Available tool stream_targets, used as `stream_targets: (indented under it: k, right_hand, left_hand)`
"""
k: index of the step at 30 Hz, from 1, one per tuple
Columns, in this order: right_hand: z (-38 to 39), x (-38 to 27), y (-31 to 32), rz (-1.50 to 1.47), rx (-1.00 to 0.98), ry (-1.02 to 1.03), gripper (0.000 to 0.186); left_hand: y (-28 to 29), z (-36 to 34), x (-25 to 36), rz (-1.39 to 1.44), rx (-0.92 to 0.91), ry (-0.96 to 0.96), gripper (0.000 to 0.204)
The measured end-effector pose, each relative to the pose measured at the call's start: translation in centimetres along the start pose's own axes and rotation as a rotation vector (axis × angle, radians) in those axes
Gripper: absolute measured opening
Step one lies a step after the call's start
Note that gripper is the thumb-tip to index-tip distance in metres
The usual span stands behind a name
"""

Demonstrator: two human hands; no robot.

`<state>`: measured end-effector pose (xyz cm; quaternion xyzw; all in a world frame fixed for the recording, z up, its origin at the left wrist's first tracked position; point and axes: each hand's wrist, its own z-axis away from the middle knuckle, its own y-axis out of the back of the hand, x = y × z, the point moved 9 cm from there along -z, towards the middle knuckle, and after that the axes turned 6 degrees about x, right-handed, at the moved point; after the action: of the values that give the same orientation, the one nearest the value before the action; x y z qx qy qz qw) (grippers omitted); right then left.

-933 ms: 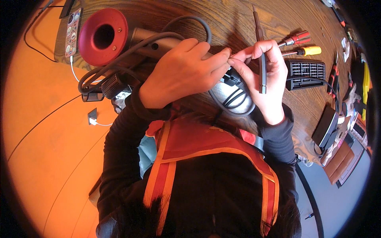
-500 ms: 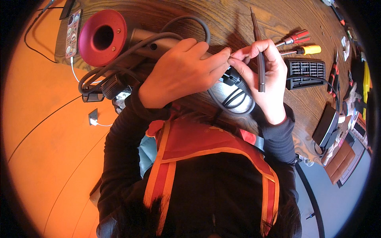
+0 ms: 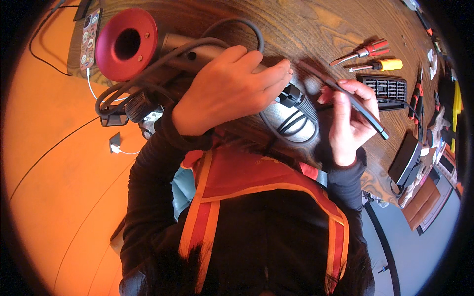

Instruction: The person uses tweezers to remove a small black plastic piece from the base of a hair dryer. They then use a screwdriver to pry and remove a black plastic ring from the same area. The person continues to use the screwdriver to adjust and remove parts from the hair dryer's base.

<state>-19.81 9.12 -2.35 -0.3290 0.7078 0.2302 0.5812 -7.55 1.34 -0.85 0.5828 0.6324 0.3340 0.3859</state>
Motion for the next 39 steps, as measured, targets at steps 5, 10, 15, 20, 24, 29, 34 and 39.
stream_targets:
  k: [5,10,15,20,24,29,34,39]
  right_hand:
    - [0.5,0.3,0.6,-0.180,0.078,0.002,0.012]
    - [0.2,-0.1,-1.1,0.011,-0.122,0.131,0.013]
    - [0.9,-0.7,-3.3,0.408,-0.363,0.264,0.034]
    - [1.1,-0.1,-4.0,0.527,-0.384,0.229,0.038]
    - [1.0,0.6,-3.8,0.530,-0.361,0.133,0.037]
    - [0.5,0.8,-3.5,0.440,-0.367,0.042,0.038]
    - [0.1,0.5,-2.8,0.359,-0.341,-0.052,0.047]
    - [0.4,1.0,-3.4,0.269,-0.323,-0.146,0.047]
  left_hand:
    - [-0.1,-0.1,-0.2,0.011,0.008,0.027,0.019]
    - [-0.1,-0.1,-0.3,0.037,0.017,0.046,0.017]
    - [-0.2,-0.1,-0.3,0.037,0.008,0.036,0.015]
    - [-0.3,-0.1,-0.4,0.021,0.006,0.029,0.010]
    - [-0.5,-0.1,-0.4,0.016,0.025,0.043,0.006]
    - [-0.3,-0.1,-0.4,0.004,0.046,0.042,0.006]
    - [1.2,-0.2,-0.8,0.017,0.144,0.046,0.012]
    - [1.4,0.0,-1.1,0.057,0.009,0.061,0.043]
